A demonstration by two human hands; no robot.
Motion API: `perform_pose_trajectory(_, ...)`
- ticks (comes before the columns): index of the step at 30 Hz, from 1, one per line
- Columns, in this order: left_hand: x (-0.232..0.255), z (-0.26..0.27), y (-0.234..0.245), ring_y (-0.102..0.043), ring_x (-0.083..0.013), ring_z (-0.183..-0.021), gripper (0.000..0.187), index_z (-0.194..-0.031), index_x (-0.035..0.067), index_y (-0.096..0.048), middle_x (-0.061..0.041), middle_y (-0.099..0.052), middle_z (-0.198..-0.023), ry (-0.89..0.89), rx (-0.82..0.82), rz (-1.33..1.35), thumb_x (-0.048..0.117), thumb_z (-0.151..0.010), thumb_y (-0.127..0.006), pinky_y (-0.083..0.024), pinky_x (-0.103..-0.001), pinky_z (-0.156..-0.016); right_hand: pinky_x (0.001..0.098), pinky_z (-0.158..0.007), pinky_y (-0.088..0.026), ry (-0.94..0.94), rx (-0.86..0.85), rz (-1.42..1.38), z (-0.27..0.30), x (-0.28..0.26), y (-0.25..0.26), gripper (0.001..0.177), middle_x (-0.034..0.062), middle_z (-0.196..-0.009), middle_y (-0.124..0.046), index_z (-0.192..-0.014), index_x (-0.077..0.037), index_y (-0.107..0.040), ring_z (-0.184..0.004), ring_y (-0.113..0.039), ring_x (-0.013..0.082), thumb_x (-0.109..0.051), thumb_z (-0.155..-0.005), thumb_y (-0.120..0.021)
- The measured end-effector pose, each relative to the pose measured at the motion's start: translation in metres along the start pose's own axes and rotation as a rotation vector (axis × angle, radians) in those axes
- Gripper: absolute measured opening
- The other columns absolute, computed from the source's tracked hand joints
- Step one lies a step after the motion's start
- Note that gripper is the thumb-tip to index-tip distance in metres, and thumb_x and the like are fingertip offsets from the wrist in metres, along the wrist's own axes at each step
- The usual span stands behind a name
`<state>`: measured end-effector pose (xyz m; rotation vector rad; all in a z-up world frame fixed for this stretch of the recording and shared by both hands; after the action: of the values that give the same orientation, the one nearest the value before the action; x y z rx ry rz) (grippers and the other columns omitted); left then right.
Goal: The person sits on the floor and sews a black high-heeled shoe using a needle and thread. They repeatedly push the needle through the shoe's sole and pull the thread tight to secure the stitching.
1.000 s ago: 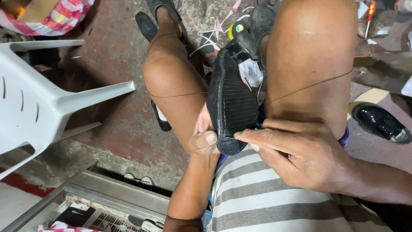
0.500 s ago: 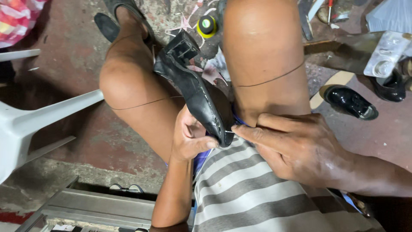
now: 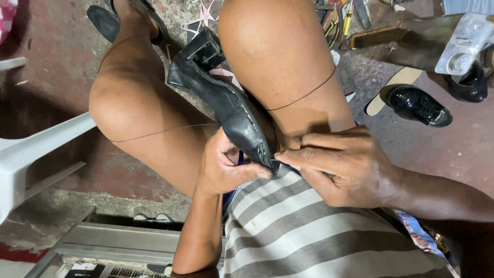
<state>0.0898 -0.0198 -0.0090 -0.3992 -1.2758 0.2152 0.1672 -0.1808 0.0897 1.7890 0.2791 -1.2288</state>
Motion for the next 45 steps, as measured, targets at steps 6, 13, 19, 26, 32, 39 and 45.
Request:
perform_pose_trajectory(6,0.016,-0.01,-0.002,-0.057,-0.0094,-0.07,0.037,-0.097,0.005,-0.069,0.0,-0.07,-0.085,0.149,0.124,-0.366,0.017,-0.074,-0.095,-0.045,-0.025,-0.064,0.0308,-0.052,-0.056,0.023,0.0,0.093,0.0,0.004,0.004,0.027,0.0073,-0.084,-0.07,-0.111,-0.002,-0.075,-0.061,-0.066,0.0149,-0.001,-0.084,-0.073)
perform_pose_trajectory(13,0.034,-0.019,-0.01,-0.07,-0.0088,-0.081,0.033,-0.1,0.004,-0.067,-0.002,-0.076,-0.092,0.018,0.127,-0.516,0.016,-0.08,-0.091,-0.057,-0.027,-0.075,0.0291,-0.05,-0.056,0.02,-0.05,0.059,0.004,0.028,0.002,0.026,0.0068,-0.088,-0.073,-0.112,-0.002,-0.075,-0.059,-0.066,0.0133,0.001,-0.088,-0.066)
perform_pose_trajectory(19,0.019,-0.014,-0.007,-0.071,-0.0103,-0.087,0.036,-0.105,-0.001,-0.063,-0.006,-0.075,-0.097,0.063,0.163,-0.256,0.009,-0.082,-0.089,-0.059,-0.027,-0.08,0.0311,-0.054,-0.056,0.104,0.018,0.016,-0.001,0.03,-0.001,0.02,0.0068,-0.089,-0.072,-0.109,-0.001,-0.076,-0.064,-0.067,0.015,-0.005,-0.089,-0.072)
perform_pose_trajectory(26,0.026,-0.019,-0.01,-0.071,-0.0104,-0.085,0.033,-0.104,0.0,-0.064,-0.006,-0.076,-0.095,0.058,0.199,-0.372,0.007,-0.083,-0.089,-0.06,-0.027,-0.079,0.0327,-0.057,-0.059,0.135,-0.03,0.196,-0.006,0.016,0.009,0.026,0.0072,-0.091,-0.072,-0.112,0.0,-0.076,-0.07,-0.07,0.0176,-0.007,-0.086,-0.074)
perform_pose_trajectory(32,0.034,-0.013,-0.028,-0.07,-0.0097,-0.088,0.027,-0.103,0.0,-0.065,-0.005,-0.075,-0.096,0.097,0.154,-0.288,0.006,-0.086,-0.085,-0.058,-0.027,-0.081,0.0278,-0.058,-0.061,0.065,-0.223,0.231,0.001,0.017,0.017,0.039,0.0072,-0.099,-0.074,-0.114,-0.007,-0.075,-0.072,-0.072,0.0175,-0.002,-0.077,-0.067)
perform_pose_trajectory(39,0.026,-0.014,-0.037,-0.07,-0.0097,-0.087,0.026,-0.102,0.001,-0.065,-0.004,-0.075,-0.096,0.084,0.196,-0.282,0.01,-0.088,-0.085,-0.058,-0.027,-0.079,0.0257,-0.06,-0.058,0.033,-0.371,0.352,0.033,0.042,0.003,0.03,-0.007,-0.102,-0.071,-0.127,-0.02,-0.078,-0.074,-0.067,0.0073,-0.019,-0.1,-0.065)
perform_pose_trajectory(45,0.033,-0.021,-0.031,-0.072,-0.0129,-0.081,0.026,-0.098,0.003,-0.067,-0.005,-0.076,-0.092,0.042,0.202,-0.467,0.016,-0.086,-0.087,-0.058,-0.028,-0.075,0.0214,-0.079,-0.054,0.374,-0.393,0.717,0.048,0.038,-0.001,0.043,-0.0032,-0.1,-0.064,-0.14,-0.012,-0.075,-0.098,-0.056,0.0144,-0.023,-0.103,-0.058)
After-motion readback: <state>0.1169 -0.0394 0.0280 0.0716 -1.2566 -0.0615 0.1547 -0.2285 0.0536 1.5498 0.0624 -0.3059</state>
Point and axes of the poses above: each hand's wrist, its own z-axis away from the middle knuckle, its own y-axis out of the back of the hand, x = y × z, the point moved 7 cm from there along -z, towards the middle knuckle
